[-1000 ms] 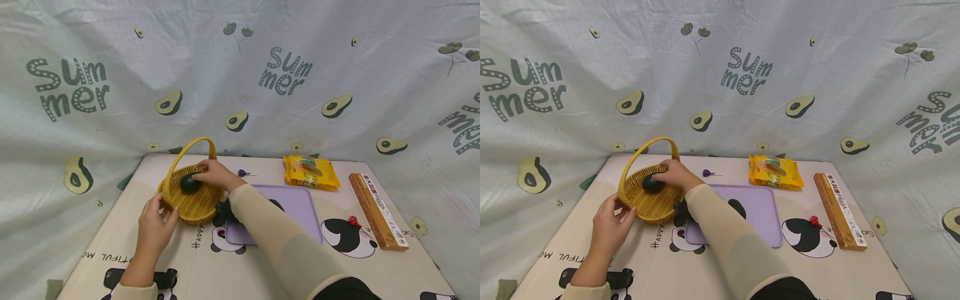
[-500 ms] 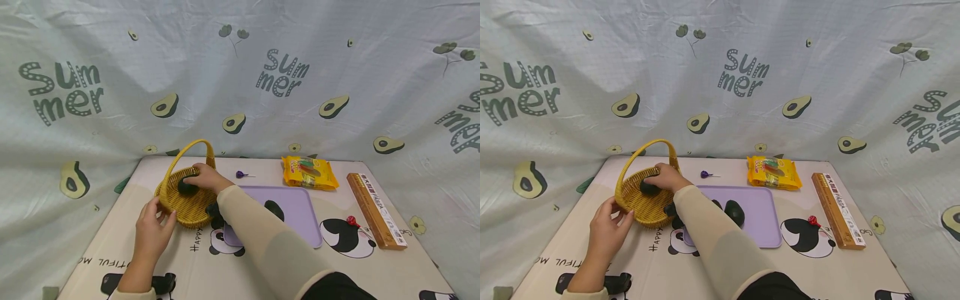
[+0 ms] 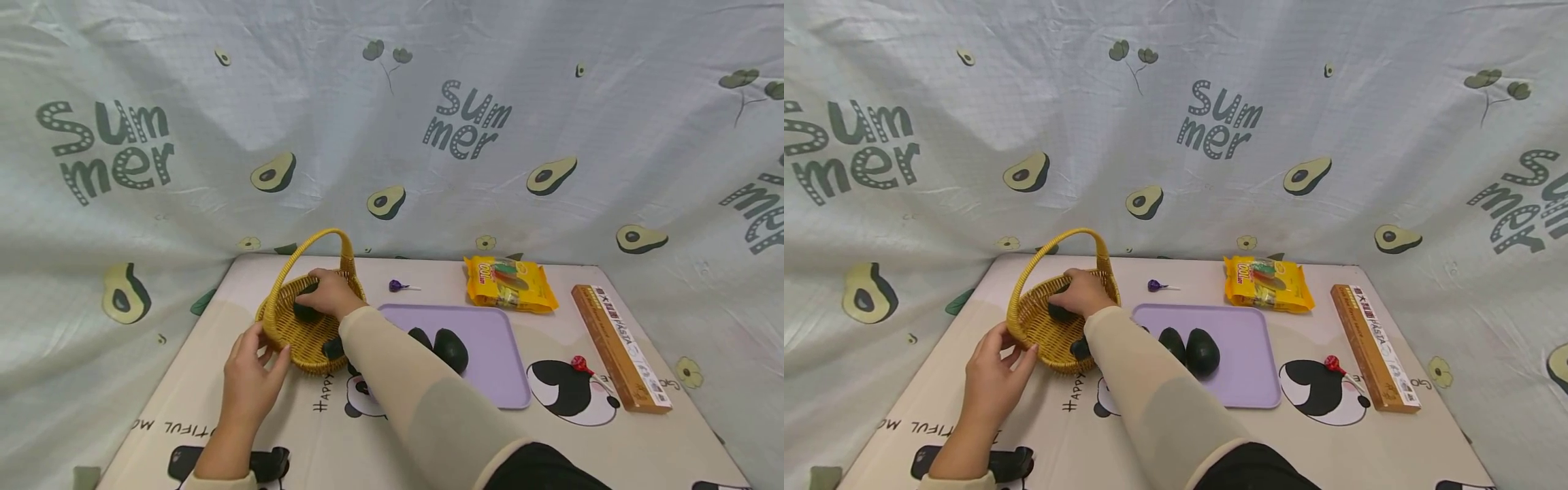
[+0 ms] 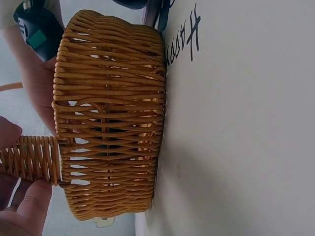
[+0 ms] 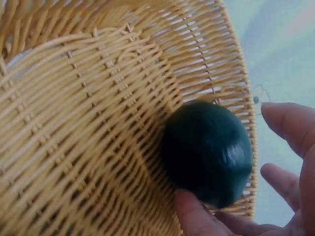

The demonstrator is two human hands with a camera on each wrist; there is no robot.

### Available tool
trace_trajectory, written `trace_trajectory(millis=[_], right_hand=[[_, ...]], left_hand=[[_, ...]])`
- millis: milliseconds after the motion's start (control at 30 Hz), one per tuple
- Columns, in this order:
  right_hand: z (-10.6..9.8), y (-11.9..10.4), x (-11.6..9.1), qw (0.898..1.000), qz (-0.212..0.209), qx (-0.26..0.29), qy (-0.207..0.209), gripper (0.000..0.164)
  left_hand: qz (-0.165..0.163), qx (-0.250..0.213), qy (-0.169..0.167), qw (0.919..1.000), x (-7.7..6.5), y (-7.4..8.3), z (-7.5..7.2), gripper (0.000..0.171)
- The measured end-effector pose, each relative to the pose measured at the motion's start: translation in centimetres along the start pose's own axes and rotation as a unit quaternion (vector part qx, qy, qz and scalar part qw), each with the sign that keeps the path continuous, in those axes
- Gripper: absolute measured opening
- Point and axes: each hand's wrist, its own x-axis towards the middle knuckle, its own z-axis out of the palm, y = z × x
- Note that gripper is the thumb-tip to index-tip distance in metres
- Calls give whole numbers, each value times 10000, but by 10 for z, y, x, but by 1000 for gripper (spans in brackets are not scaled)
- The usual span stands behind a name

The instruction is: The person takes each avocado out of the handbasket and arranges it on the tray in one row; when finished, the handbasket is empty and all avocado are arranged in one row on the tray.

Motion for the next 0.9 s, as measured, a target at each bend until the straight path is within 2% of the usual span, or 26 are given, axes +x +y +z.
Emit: trace_trajectory(millis=[333,500,733,900], right_hand=[[8,5,-3,9995,158,-276,0,54],[5,4,-7,9994,27,-278,-200,50],[6,7,-5,9987,-10,-263,-446,31],[3,7,-6,9974,-95,-326,-631,30]], left_hand=[[31,17,29,10000,-1,1,1,56],[48,6,-2,10000,-1,1,1,57],[73,16,-3,10000,0,1,2,56],[24,42,11,10000,1,1,1,56]])
